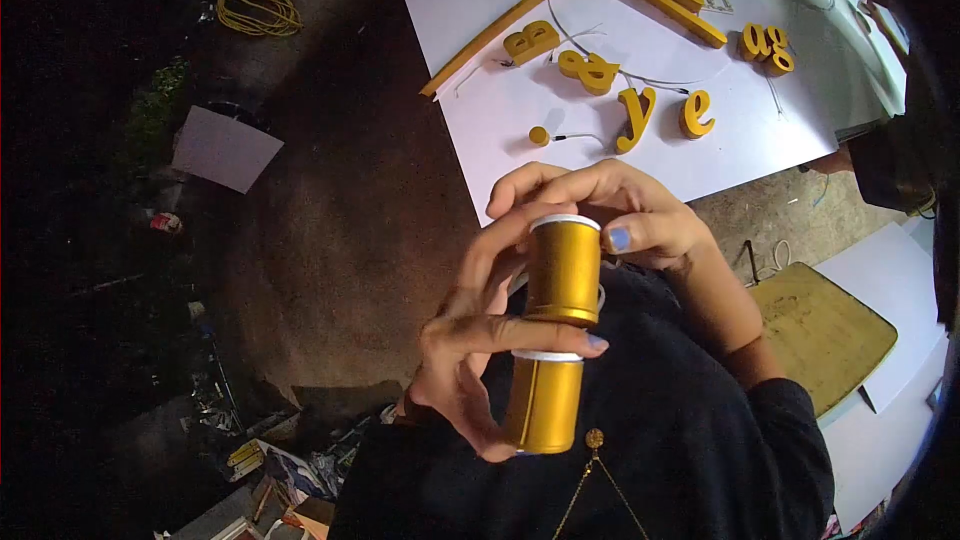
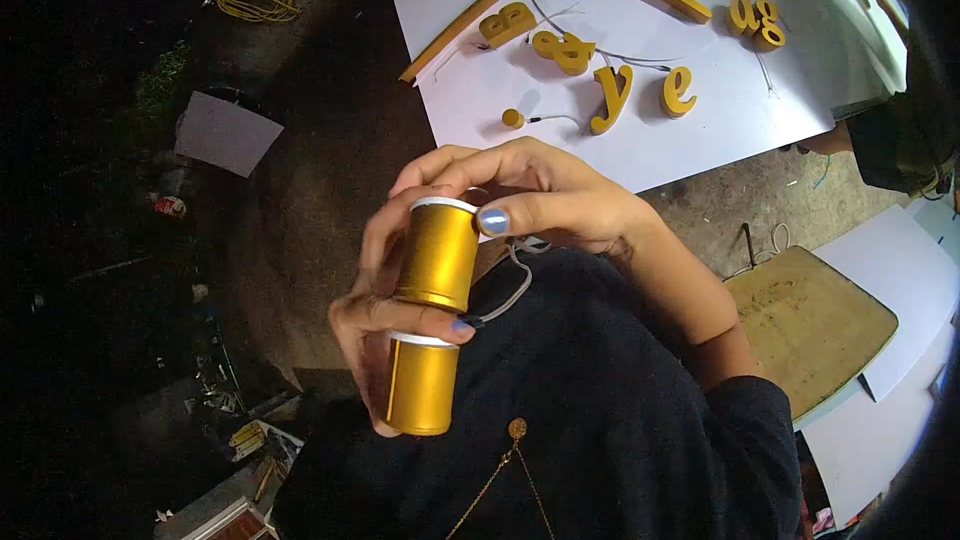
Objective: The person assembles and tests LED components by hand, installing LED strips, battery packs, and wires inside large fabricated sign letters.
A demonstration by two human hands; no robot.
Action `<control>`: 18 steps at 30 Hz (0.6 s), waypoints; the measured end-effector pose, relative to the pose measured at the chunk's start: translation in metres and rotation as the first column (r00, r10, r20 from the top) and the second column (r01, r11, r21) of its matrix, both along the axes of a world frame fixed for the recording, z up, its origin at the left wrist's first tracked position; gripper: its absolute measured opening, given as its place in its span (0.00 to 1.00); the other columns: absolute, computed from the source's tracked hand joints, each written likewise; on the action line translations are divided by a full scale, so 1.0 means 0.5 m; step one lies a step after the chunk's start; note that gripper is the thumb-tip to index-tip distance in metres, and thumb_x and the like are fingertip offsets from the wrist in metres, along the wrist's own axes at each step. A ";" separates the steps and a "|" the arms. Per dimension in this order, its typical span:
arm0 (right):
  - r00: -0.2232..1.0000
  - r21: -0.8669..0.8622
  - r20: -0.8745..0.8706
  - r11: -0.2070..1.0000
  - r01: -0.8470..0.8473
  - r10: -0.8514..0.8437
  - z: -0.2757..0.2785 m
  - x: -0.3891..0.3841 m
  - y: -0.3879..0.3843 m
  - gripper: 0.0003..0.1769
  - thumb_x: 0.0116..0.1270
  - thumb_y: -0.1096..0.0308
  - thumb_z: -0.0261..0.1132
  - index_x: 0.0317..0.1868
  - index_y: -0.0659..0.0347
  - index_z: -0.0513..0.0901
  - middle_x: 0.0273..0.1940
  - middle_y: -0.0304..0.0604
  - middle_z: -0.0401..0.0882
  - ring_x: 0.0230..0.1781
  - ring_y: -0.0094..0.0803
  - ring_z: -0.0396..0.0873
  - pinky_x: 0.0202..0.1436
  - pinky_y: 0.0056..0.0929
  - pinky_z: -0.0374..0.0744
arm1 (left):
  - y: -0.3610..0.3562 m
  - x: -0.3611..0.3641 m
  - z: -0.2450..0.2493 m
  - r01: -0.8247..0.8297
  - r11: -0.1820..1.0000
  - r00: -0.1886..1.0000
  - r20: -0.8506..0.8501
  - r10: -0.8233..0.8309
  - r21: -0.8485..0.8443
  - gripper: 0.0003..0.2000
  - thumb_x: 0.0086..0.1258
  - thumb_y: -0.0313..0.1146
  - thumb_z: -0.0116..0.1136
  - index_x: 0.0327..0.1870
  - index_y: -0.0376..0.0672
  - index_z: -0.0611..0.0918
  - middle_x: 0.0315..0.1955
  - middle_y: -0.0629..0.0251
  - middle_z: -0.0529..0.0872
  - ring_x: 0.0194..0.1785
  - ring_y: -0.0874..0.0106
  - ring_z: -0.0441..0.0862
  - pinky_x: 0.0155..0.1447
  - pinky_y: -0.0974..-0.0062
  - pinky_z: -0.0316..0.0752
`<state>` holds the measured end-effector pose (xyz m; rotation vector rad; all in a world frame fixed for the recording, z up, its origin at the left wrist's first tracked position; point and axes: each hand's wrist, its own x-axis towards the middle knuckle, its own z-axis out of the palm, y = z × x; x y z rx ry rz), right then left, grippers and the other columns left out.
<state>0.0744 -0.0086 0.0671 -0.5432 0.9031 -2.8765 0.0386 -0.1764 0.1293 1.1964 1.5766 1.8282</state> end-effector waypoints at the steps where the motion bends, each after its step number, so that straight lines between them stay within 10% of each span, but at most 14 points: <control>1: 1.000 0.001 0.000 1.000 -0.001 0.001 -0.001 0.001 -0.002 0.23 0.55 0.60 0.67 0.48 0.67 0.79 0.58 0.48 0.69 0.57 0.35 0.71 0.63 0.33 0.67 | -0.005 -0.004 -0.002 -0.001 1.000 1.000 0.000 0.001 0.001 0.08 0.45 0.31 0.71 0.27 0.53 0.86 0.60 0.53 0.67 0.66 0.54 0.64 0.67 0.55 0.64; 6: 0.999 -0.107 -0.001 0.994 -0.035 0.036 -0.013 0.003 -0.013 0.25 0.53 0.62 0.68 0.49 0.68 0.79 0.59 0.48 0.67 0.57 0.35 0.71 0.62 0.32 0.69 | -0.032 -0.047 -0.037 0.291 0.957 0.950 -0.117 -0.290 -0.007 0.26 0.37 0.50 0.75 0.42 0.53 0.86 0.63 0.51 0.59 0.69 0.52 0.57 0.69 0.50 0.56; 18: 0.980 -0.039 0.185 0.997 -0.072 0.078 -0.053 0.010 -0.030 0.32 0.59 0.50 0.63 0.55 0.68 0.75 0.56 0.46 0.71 0.56 0.33 0.69 0.61 0.34 0.66 | -0.041 -0.033 0.012 0.150 0.970 0.988 0.062 -0.140 -0.194 0.28 0.36 0.39 0.69 0.47 0.50 0.84 0.65 0.53 0.58 0.70 0.54 0.55 0.69 0.51 0.54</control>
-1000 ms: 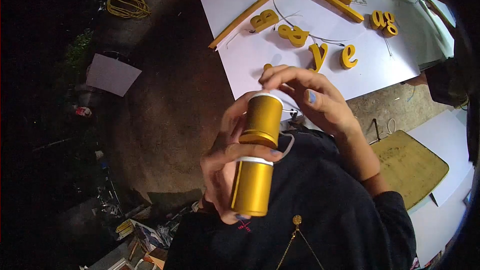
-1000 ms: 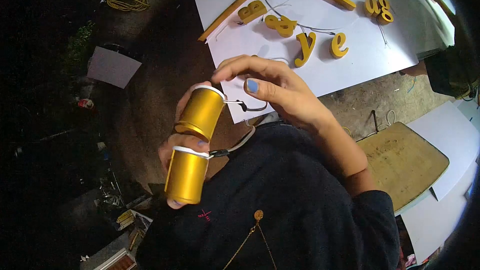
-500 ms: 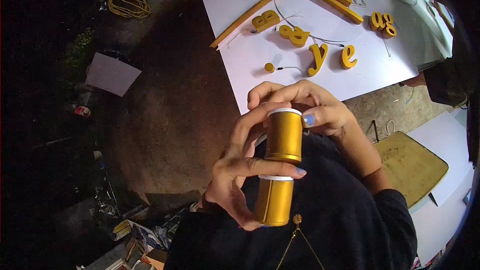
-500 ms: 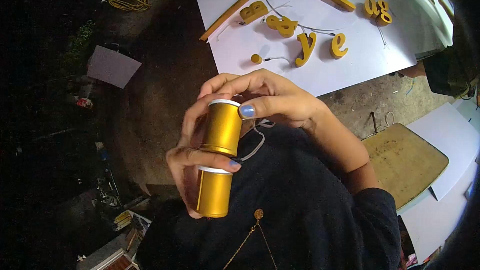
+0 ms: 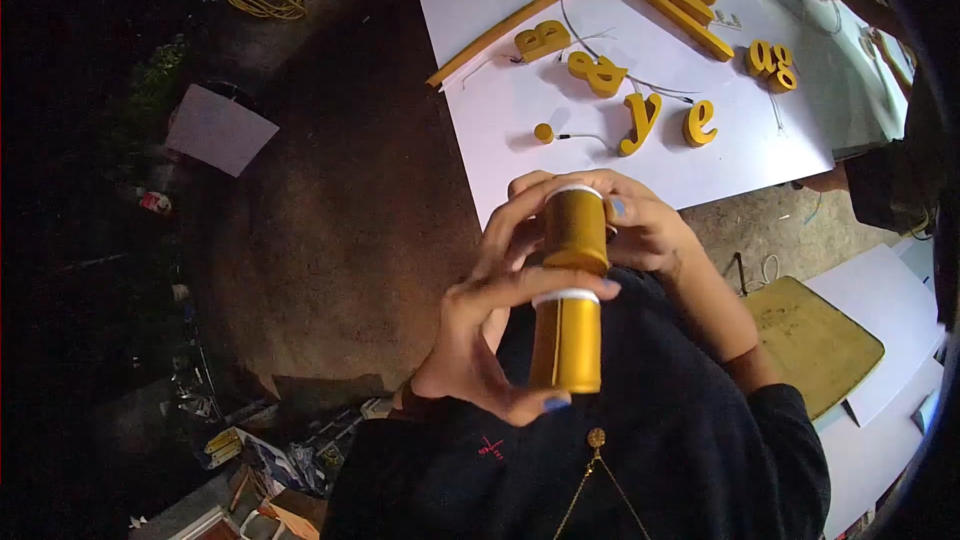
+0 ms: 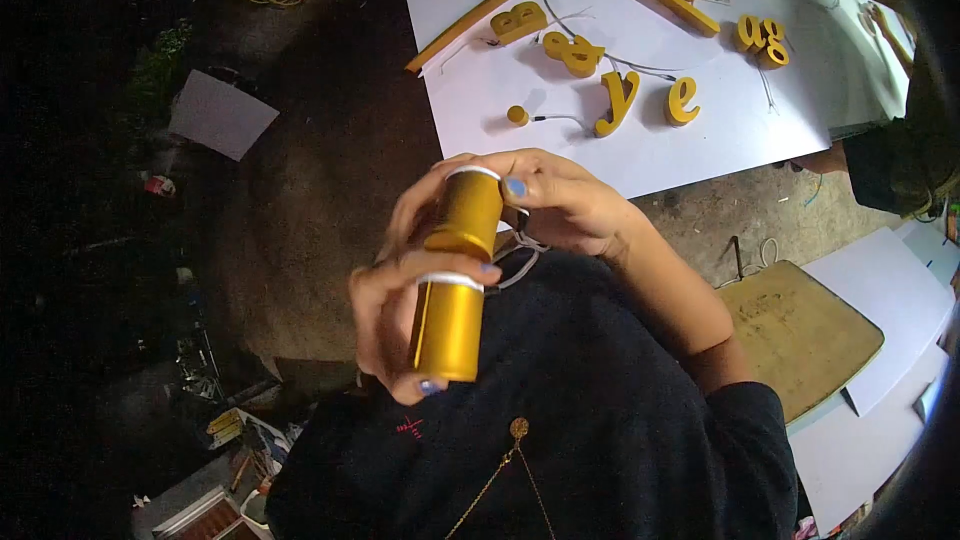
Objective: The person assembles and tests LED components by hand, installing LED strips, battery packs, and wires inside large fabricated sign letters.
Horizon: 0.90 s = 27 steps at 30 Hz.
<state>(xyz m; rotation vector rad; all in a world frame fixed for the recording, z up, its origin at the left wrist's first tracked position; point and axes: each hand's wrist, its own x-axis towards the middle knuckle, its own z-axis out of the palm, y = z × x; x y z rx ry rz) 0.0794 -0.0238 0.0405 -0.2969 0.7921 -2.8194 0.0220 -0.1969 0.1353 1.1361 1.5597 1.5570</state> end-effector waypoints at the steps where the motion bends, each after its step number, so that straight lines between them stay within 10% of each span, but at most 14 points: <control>1: 1.000 0.002 0.000 1.000 -0.007 0.007 0.003 0.003 -0.003 0.32 0.59 0.50 0.63 0.55 0.68 0.75 0.56 0.46 0.71 0.56 0.33 0.69 0.61 0.34 0.66 | -0.004 -0.005 -0.007 0.006 1.000 0.996 0.089 -0.003 -0.026 0.28 0.37 0.39 0.69 0.48 0.48 0.83 0.65 0.52 0.58 0.70 0.55 0.56 0.69 0.53 0.55; 3: 0.962 0.036 0.254 0.995 0.091 -0.098 0.015 0.009 -0.009 0.39 0.63 0.40 0.55 0.58 0.70 0.69 0.55 0.48 0.71 0.55 0.37 0.71 0.61 0.35 0.68 | -0.004 -0.005 -0.007 -0.005 0.999 0.967 0.256 0.018 -0.051 0.29 0.42 0.41 0.67 0.50 0.40 0.80 0.65 0.50 0.57 0.70 0.57 0.57 0.68 0.57 0.56; 7: 0.966 -0.065 0.229 0.988 0.138 -0.120 -0.019 -0.012 -0.001 0.30 0.70 0.43 0.43 0.52 0.62 0.73 0.53 0.44 0.73 0.56 0.34 0.69 0.63 0.36 0.63 | -0.013 -0.014 -0.023 -0.029 0.999 0.962 0.274 0.016 0.041 0.32 0.46 0.47 0.65 0.53 0.35 0.77 0.64 0.50 0.60 0.67 0.60 0.61 0.66 0.61 0.58; 19: 0.939 -0.010 0.204 0.959 0.283 -0.275 -0.028 0.002 0.021 0.22 0.68 0.50 0.51 0.48 0.61 0.73 0.46 0.39 0.72 0.49 0.27 0.69 0.59 0.31 0.65 | 0.002 0.003 -0.019 -0.317 0.937 0.900 0.264 0.347 -0.149 0.37 0.46 0.60 0.59 0.47 0.32 0.79 0.58 0.43 0.70 0.61 0.55 0.70 0.66 0.59 0.61; 27: 0.860 0.623 -0.136 0.632 0.460 -0.492 0.034 0.025 -0.003 0.22 0.53 0.75 0.64 0.50 0.64 0.72 0.46 0.38 0.70 0.42 0.25 0.71 0.51 0.24 0.69 | 0.004 -0.015 -0.051 -0.375 0.901 0.905 0.122 0.407 -0.217 0.32 0.46 0.50 0.61 0.49 0.33 0.81 0.61 0.48 0.67 0.65 0.61 0.66 0.65 0.63 0.62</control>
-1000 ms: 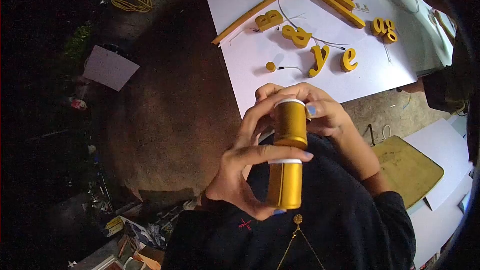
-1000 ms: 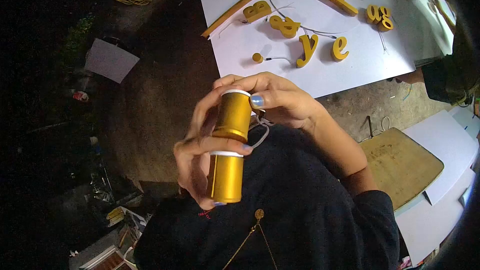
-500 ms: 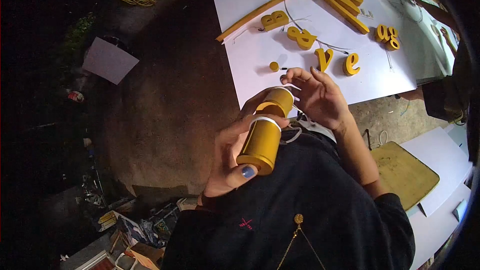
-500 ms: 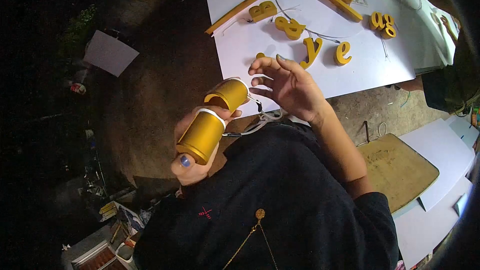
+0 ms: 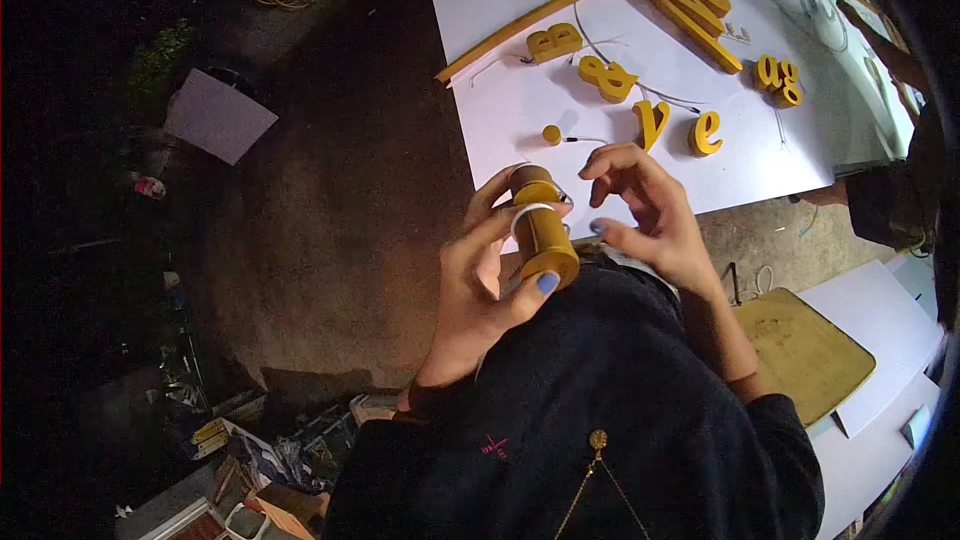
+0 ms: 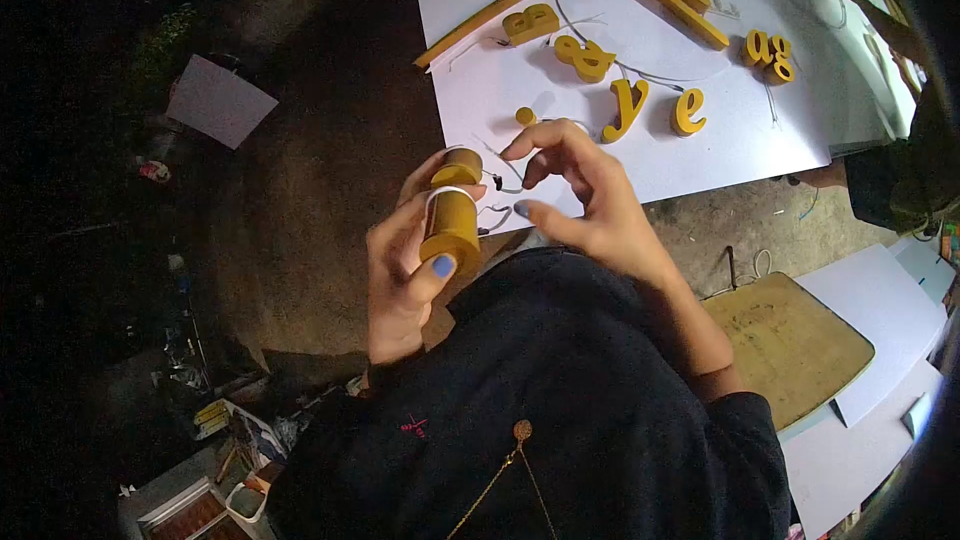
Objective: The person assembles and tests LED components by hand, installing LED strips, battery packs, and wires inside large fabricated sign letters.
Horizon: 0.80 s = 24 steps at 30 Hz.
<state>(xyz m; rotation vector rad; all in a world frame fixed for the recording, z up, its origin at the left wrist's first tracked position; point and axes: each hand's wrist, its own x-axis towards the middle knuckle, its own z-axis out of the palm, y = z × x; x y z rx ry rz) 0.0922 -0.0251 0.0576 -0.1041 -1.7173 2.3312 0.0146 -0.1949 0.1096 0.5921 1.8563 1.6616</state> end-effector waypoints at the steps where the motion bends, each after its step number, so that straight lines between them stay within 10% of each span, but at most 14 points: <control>1: 0.999 0.189 -0.004 0.981 0.043 -0.043 0.007 -0.001 -0.006 0.25 0.50 0.81 0.64 0.51 0.65 0.72 0.47 0.38 0.70 0.41 0.24 0.71 0.49 0.23 0.71 | -0.002 -0.003 -0.006 -0.002 1.000 1.000 0.001 0.002 0.001 0.32 0.46 0.50 0.61 0.49 0.33 0.81 0.61 0.48 0.67 0.65 0.61 0.66 0.65 0.63 0.62; 3: 0.997 0.325 -0.050 0.944 0.066 -0.052 0.011 -0.005 -0.017 0.28 0.48 0.83 0.65 0.52 0.63 0.72 0.48 0.40 0.70 0.39 0.27 0.73 0.47 0.25 0.73 | -0.011 -0.013 -0.030 0.073 0.997 0.994 -0.084 -0.069 0.039 0.23 0.50 0.34 0.65 0.50 0.39 0.81 0.59 0.54 0.67 0.65 0.64 0.66 0.64 0.63 0.66; 13: 0.943 0.660 -0.164 0.679 0.323 -0.289 -0.037 -0.029 -0.053 0.28 0.43 0.80 0.70 0.50 0.59 0.76 0.48 0.47 0.75 0.46 0.40 0.79 0.48 0.31 0.78 | -0.005 -0.012 -0.070 0.182 0.983 0.973 -0.142 -0.184 -0.030 0.23 0.50 0.38 0.67 0.49 0.41 0.82 0.60 0.52 0.66 0.61 0.61 0.71 0.65 0.65 0.63; 24: 0.951 0.266 -0.167 0.917 0.299 -0.262 -0.067 -0.022 -0.025 0.27 0.47 0.79 0.71 0.50 0.69 0.75 0.47 0.47 0.75 0.49 0.33 0.77 0.53 0.29 0.75 | -0.011 -0.038 -0.064 0.146 0.923 0.876 0.387 -0.288 0.357 0.27 0.53 0.43 0.62 0.52 0.34 0.77 0.60 0.55 0.69 0.61 0.69 0.70 0.64 0.71 0.63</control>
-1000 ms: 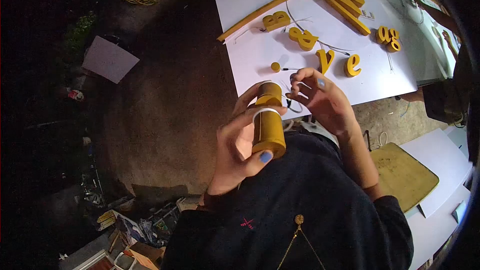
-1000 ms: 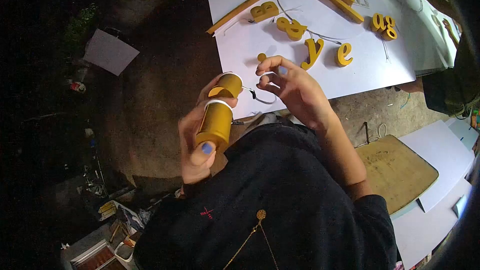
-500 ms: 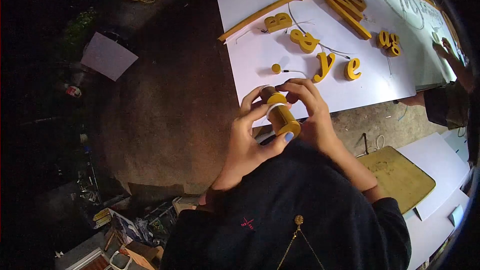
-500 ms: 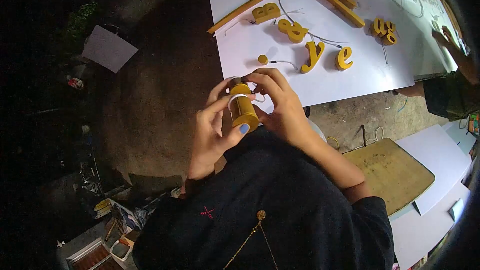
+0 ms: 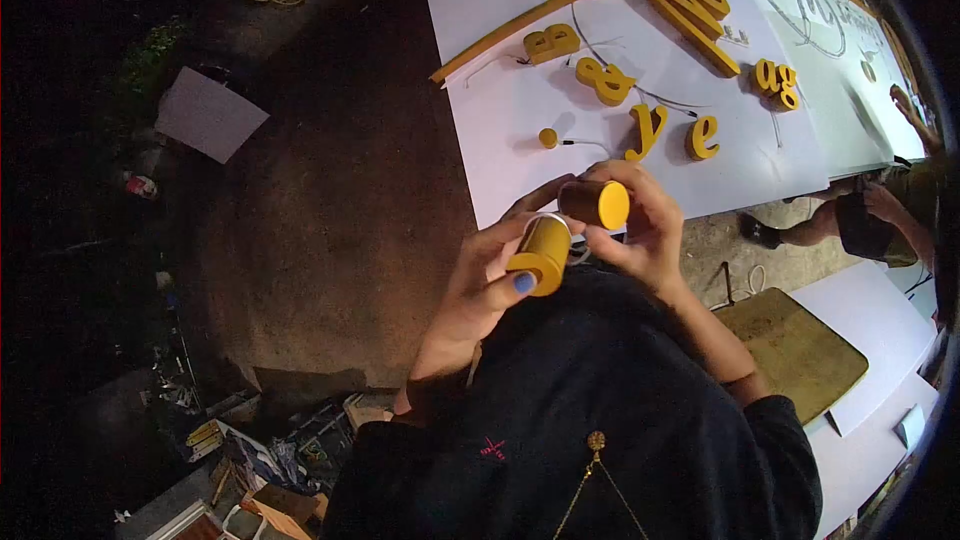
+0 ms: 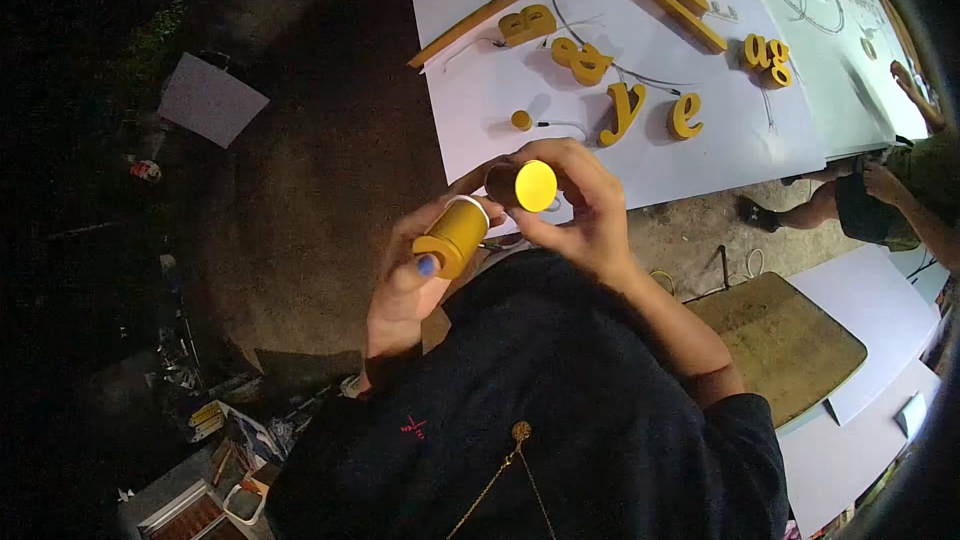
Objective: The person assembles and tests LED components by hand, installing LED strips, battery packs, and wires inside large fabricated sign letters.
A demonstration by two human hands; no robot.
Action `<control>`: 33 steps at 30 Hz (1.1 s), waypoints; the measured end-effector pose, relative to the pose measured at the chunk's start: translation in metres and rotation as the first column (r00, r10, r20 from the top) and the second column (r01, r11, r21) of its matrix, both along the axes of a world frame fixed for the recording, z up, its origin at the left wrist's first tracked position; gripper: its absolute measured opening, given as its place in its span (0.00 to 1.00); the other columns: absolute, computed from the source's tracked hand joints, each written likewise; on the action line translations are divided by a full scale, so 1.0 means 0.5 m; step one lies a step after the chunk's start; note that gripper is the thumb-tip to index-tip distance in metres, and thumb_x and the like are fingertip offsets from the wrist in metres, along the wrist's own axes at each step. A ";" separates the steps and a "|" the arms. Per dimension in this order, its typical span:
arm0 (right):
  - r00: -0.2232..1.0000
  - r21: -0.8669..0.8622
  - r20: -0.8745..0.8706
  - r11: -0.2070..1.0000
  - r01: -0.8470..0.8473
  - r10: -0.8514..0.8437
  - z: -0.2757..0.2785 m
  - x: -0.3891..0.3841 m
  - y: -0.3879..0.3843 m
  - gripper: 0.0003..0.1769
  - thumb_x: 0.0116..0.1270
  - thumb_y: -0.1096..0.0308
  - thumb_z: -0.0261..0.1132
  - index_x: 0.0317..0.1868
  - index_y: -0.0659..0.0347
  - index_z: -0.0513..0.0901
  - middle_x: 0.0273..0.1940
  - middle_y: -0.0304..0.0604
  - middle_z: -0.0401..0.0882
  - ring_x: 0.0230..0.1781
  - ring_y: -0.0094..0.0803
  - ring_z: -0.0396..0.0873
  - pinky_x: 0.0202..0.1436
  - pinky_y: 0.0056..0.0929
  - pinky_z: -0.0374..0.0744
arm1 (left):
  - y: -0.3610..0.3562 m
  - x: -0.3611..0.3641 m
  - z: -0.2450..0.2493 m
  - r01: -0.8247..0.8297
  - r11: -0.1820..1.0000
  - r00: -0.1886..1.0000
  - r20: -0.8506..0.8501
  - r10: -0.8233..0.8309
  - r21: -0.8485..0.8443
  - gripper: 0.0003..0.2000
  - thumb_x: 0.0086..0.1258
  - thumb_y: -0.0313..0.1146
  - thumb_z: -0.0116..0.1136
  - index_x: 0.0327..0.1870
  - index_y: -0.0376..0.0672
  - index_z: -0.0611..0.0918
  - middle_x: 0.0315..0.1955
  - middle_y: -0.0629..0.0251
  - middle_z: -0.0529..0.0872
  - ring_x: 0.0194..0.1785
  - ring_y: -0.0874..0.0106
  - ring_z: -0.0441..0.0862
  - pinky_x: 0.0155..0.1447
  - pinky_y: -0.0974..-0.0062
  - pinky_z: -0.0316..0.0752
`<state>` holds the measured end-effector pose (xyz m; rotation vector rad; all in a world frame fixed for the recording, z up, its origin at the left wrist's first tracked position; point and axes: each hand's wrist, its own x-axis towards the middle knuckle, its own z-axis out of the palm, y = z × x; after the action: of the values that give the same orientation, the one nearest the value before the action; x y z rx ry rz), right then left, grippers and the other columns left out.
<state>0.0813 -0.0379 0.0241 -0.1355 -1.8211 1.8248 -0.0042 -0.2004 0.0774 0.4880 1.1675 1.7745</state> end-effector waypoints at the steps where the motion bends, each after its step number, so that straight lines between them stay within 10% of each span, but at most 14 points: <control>1: 0.998 -0.070 -0.047 0.997 -0.041 0.038 0.006 0.003 0.003 0.26 0.48 0.79 0.70 0.50 0.70 0.74 0.48 0.46 0.75 0.51 0.32 0.75 0.55 0.28 0.74 | 0.000 -0.003 -0.007 0.001 1.000 1.000 0.001 -0.001 0.000 0.27 0.53 0.43 0.62 0.52 0.34 0.77 0.60 0.55 0.69 0.61 0.69 0.70 0.64 0.71 0.63; 15: 0.985 0.114 -0.160 0.989 0.089 -0.070 0.022 0.007 0.017 0.24 0.44 0.71 0.70 0.45 0.67 0.79 0.45 0.44 0.79 0.47 0.35 0.70 0.57 0.34 0.63 | 0.007 -0.012 -0.035 0.133 0.974 0.990 0.017 -0.139 0.183 0.38 0.47 0.50 0.62 0.56 0.29 0.71 0.52 0.49 0.75 0.58 0.65 0.72 0.63 0.72 0.64; 28: 0.998 -0.133 -0.038 0.990 0.044 -0.049 -0.010 0.013 0.019 0.25 0.46 0.70 0.70 0.48 0.67 0.78 0.47 0.43 0.77 0.51 0.34 0.69 0.59 0.33 0.64 | 0.028 -0.012 -0.039 0.113 0.987 0.985 0.120 -0.126 0.114 0.34 0.50 0.46 0.63 0.56 0.31 0.71 0.52 0.53 0.76 0.57 0.67 0.74 0.63 0.72 0.66; 33: 1.000 -0.122 -0.022 0.992 0.016 -0.018 -0.009 0.017 0.030 0.24 0.47 0.70 0.69 0.48 0.67 0.77 0.48 0.44 0.76 0.53 0.34 0.70 0.60 0.32 0.65 | 0.041 -0.014 -0.039 0.114 0.990 0.987 0.107 -0.123 0.086 0.34 0.52 0.48 0.62 0.58 0.34 0.72 0.53 0.50 0.76 0.58 0.57 0.73 0.66 0.52 0.62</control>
<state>0.0898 -0.0228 0.0197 -0.1739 -1.6883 1.9175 -0.0114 -0.1801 0.0579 0.4882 0.9730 1.7278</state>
